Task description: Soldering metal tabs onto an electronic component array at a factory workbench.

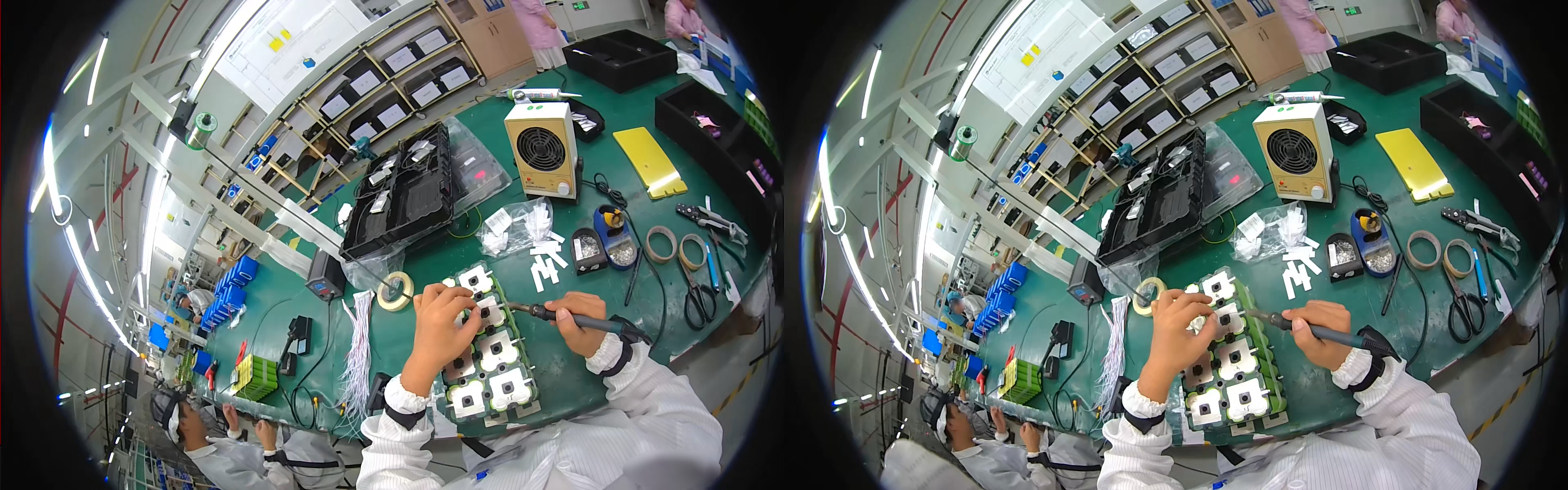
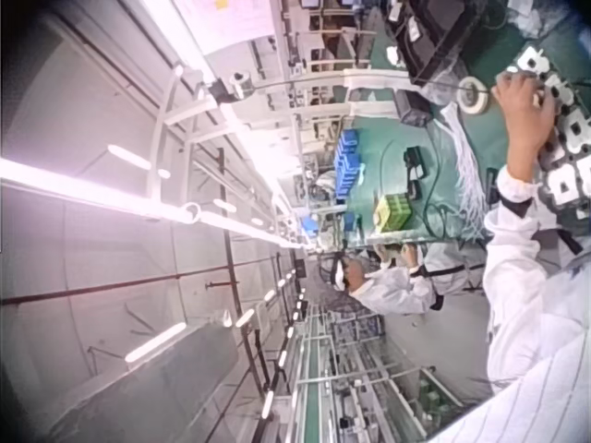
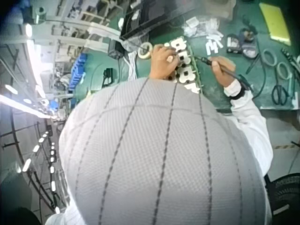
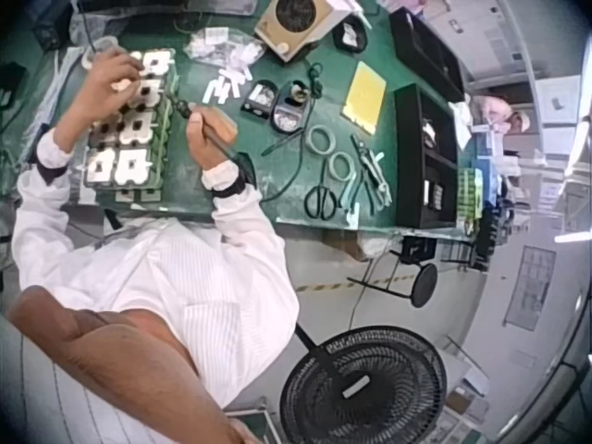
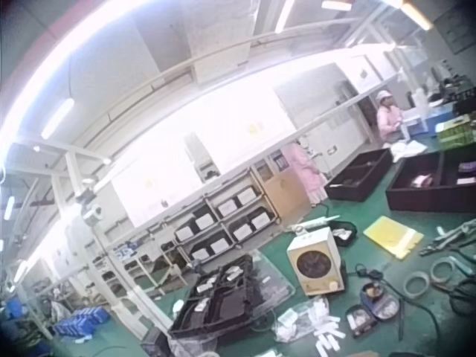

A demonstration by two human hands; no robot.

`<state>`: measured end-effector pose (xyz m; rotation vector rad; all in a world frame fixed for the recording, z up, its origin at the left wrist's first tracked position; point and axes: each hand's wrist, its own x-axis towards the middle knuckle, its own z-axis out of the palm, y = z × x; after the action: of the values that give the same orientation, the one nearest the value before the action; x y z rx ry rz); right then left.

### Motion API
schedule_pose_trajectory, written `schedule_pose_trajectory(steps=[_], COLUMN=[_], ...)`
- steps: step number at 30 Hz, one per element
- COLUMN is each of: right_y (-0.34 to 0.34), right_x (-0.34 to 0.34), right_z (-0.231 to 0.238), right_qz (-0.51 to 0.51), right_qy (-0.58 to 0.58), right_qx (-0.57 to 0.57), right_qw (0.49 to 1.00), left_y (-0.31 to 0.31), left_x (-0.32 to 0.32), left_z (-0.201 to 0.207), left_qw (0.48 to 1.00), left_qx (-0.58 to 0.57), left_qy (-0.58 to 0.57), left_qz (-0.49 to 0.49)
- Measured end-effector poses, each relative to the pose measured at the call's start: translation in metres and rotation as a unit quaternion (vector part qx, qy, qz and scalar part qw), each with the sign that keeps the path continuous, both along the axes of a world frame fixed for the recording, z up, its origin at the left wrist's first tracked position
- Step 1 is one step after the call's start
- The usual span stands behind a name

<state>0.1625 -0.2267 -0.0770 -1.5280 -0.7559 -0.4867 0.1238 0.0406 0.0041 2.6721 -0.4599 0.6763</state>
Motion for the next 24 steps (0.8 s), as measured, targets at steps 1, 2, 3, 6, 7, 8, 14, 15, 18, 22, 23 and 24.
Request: schedule_pose_trajectory(steps=[1,2,3,6,7,8,14,15,18,22,23,24], right_y=[0.0002,0.0002,0.0016,0.0029,0.0032,0.0032,0.0042,0.0042,0.0052,0.0053,0.0055,0.0056], right_x=[-0.0005,-0.001,-0.0002,0.0004,0.0004,0.0002,0.0008,0.0006,0.0003,0.0006,0.0005,0.0004], right_z=[-0.0005,-0.001,-0.0014,-0.0024,-0.0025,-0.0027,-0.0025,-0.0027,-0.0036,-0.0045,-0.0046,-0.0047], right_qz=[-0.002,-0.001,0.002,0.003,0.003,0.003,-0.001,0.0,0.0,-0.005,-0.005,-0.005], right_qy=[-0.002,0.0,-0.006,-0.011,-0.007,-0.009,-0.026,-0.027,-0.033,-0.042,-0.042,-0.042], right_qx=[0.004,-0.002,0.011,0.028,0.031,0.032,0.032,0.032,0.035,0.031,0.031,0.033], right_qw=[1.0,1.0,1.0,1.0,0.999,0.999,0.999,0.999,0.999,0.999,0.999,0.999], left_y=[-0.0003,-0.0008,-0.0011,-0.0026,-0.0029,-0.0032,-0.0041,-0.0043,-0.0049,-0.0029,-0.0016,-0.0002], left_x=[0.0006,0.0007,0.0018,0.0027,0.0028,0.0025,0.0054,0.0057,0.0064,0.0063,0.0065,0.0067], left_z=[-0.0001,-0.0003,0.0001,0.0003,0.0003,0.0,-0.0026,-0.0031,-0.0034,0.0002,0.0017,0.003], left_qw=[1.0,1.0,1.0,1.0,1.0,1.0,1.0,1.0,1.0,1.0,1.0,1.0], left_qx=[0.001,0.002,0.004,0.004,0.004,0.005,0.012,0.01,0.009,0.014,0.01,0.008], left_qy=[-0.003,0.0,0.006,0.011,0.006,0.004,-0.001,0.002,0.004,-0.008,-0.011,-0.014], left_qz=[0.001,-0.002,-0.006,-0.011,-0.01,-0.014,-0.021,-0.024,-0.023,-0.022,-0.014,-0.007])
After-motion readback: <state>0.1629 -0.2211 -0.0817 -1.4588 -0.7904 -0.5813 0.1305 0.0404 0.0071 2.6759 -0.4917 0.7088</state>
